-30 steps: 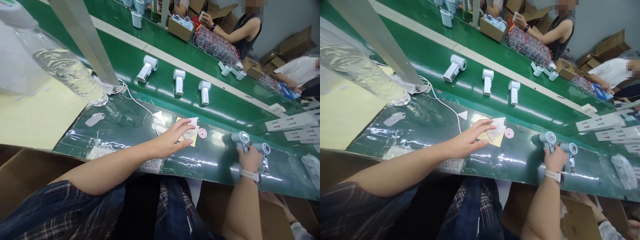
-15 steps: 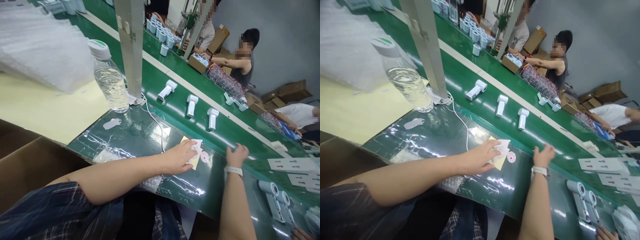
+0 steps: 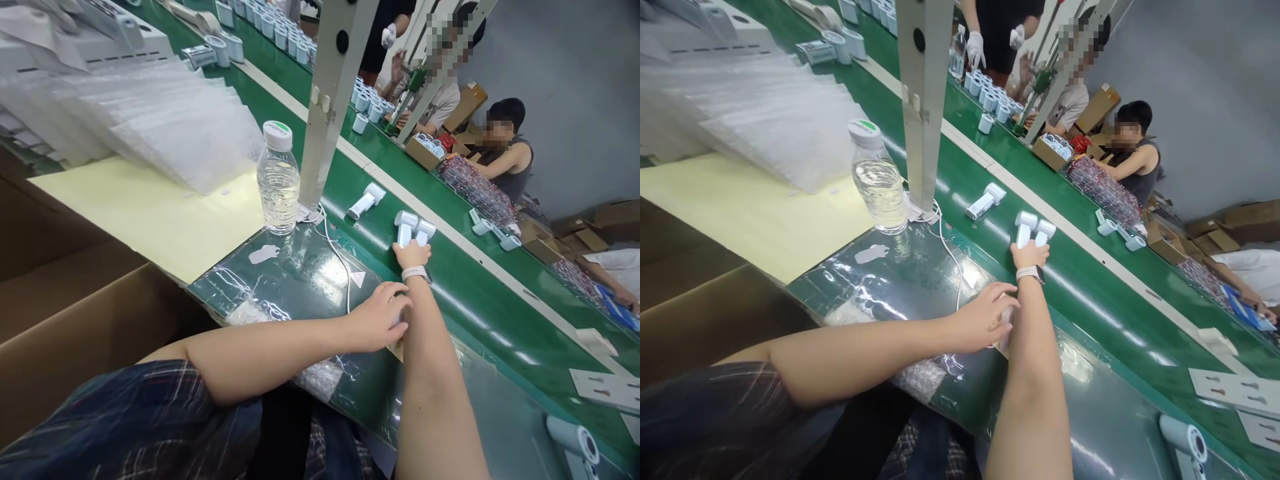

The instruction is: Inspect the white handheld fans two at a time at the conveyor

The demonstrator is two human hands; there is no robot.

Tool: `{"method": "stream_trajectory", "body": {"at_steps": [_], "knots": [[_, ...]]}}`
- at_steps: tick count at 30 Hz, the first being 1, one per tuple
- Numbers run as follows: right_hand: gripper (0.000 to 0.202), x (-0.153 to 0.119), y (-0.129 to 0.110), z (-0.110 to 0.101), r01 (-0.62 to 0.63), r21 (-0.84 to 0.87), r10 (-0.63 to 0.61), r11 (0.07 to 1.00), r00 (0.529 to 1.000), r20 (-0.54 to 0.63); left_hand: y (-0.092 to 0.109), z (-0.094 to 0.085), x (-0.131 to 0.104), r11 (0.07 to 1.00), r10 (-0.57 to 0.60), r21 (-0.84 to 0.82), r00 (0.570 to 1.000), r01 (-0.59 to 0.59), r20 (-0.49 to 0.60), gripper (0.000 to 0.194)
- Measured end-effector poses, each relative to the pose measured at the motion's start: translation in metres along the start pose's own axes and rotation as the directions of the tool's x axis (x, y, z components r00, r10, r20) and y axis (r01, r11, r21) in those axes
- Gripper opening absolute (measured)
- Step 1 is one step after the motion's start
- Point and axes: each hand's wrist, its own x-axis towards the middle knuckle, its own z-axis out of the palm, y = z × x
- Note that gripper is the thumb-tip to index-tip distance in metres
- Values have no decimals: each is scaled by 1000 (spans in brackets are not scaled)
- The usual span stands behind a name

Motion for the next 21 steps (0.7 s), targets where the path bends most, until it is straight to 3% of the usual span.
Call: {"method": "stream_trajectory", "body": {"at_steps": [2, 3, 5, 6, 8, 11, 13, 15, 18, 21], "knots": [[31, -17, 5, -18, 79, 53, -84, 995, 992, 89, 2, -3, 7, 905, -256, -368, 964, 213, -73, 41], [29, -29, 9, -28, 118, 84, -129, 989, 983, 134, 2, -4, 11, 774, -395, -565, 915, 286, -78, 41], [30, -59, 17, -47, 207, 144, -233, 968, 953, 192, 3, -8, 19, 443, -586, -854, 809, 271, -48, 38], [30, -76, 22, -54, 265, 174, -298, 949, 932, 207, 4, -11, 22, 304, -628, -931, 777, 200, -38, 37], [38, -112, 30, -63, 413, 229, -459, 882, 863, 213, 5, -17, 26, 106, -643, -993, 766, 60, -22, 35], [64, -149, 47, -68, 442, 370, -541, 817, 809, 228, 4, -24, 26, -72, -584, -994, 804, 79, 107, 44], [75, -157, 63, -67, 335, 532, -514, 778, 826, 232, 3, -26, 24, -81, -543, -981, 817, 178, 193, 50], [70, -155, 80, -62, 235, 551, -415, 801, 881, 227, 1, -27, 23, -5, -532, -976, 826, 219, 188, 51], [37, -144, 104, -54, 213, 289, -283, 933, 932, 227, -2, -27, 21, 176, -525, -968, 849, 181, 64, 50], [16, -136, 123, -52, 221, 165, -252, 961, 947, 200, -3, -28, 19, 313, -467, -938, 884, 152, -12, 59]]}}
